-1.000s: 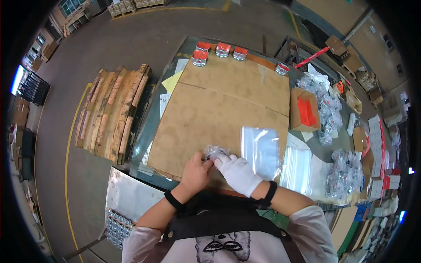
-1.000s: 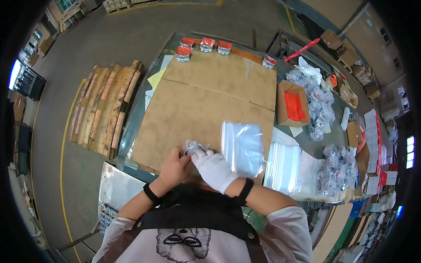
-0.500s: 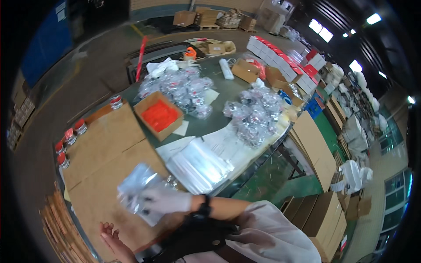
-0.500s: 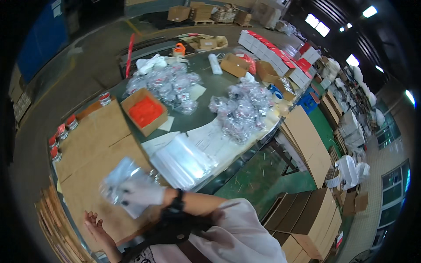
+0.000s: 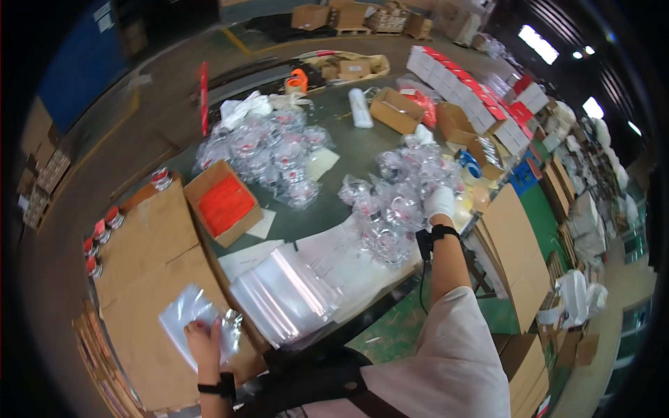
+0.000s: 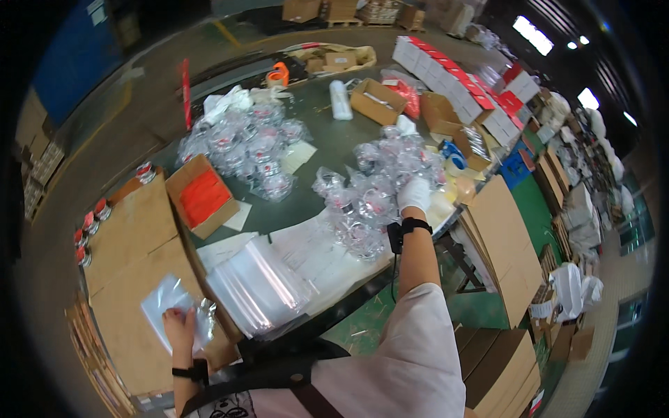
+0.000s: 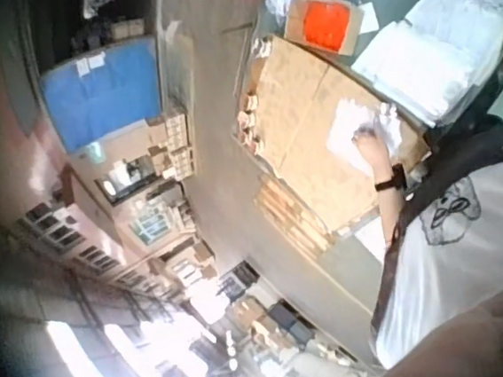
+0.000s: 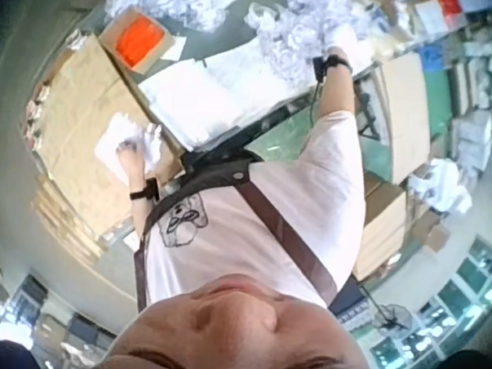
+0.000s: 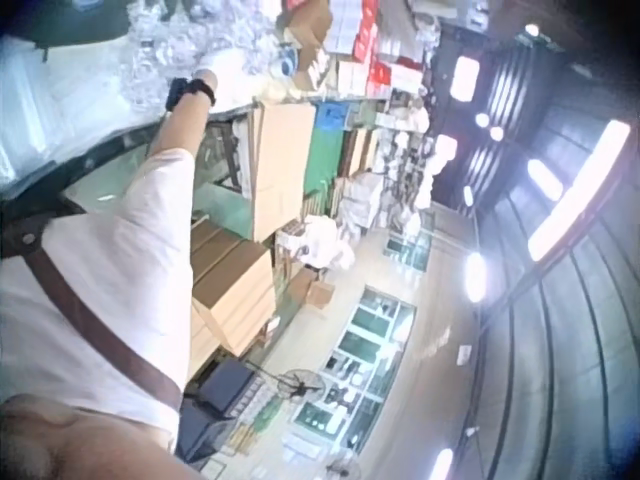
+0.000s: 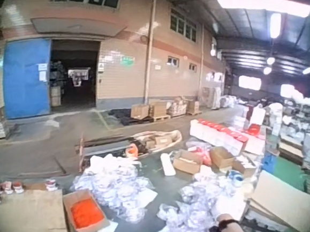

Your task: The person repeatedly picks small red-lidded jars from a table, places each into a clear plastic bag, and sets the bagged jar aside. The person also handles stacks of empty plastic bags and occasionally moves items on the table to continue the packing process.

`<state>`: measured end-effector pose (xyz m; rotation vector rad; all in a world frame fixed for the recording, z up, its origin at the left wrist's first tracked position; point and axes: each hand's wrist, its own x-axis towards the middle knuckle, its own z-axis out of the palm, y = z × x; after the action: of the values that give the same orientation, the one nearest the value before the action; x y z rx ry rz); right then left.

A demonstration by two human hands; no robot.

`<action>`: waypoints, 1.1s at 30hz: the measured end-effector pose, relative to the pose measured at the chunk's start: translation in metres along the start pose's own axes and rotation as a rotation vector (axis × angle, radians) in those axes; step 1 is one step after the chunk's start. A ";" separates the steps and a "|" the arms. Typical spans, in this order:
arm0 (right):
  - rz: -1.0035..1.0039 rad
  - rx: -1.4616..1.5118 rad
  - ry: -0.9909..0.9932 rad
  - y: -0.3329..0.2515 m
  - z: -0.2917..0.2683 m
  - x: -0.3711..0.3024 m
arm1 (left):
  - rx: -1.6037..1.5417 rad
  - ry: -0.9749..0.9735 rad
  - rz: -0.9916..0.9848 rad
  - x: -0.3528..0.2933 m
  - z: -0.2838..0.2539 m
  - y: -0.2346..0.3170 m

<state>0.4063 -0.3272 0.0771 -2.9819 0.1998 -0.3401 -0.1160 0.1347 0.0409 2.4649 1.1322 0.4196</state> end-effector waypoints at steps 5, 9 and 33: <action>-0.317 0.650 0.089 -0.161 -0.080 -0.111 | -0.352 -0.007 -0.141 -0.013 0.005 -0.057; -0.538 1.120 -1.230 -0.274 -0.145 -0.299 | -0.591 0.020 -0.187 -0.011 -0.047 -0.014; -0.974 0.091 -0.122 -0.705 0.068 -0.289 | -0.811 0.387 -0.620 -0.027 -0.313 -0.275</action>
<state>0.2245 0.4160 0.0530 -2.7543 -1.2549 -0.2296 -0.4453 0.3484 0.1839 1.2936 1.4246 0.9473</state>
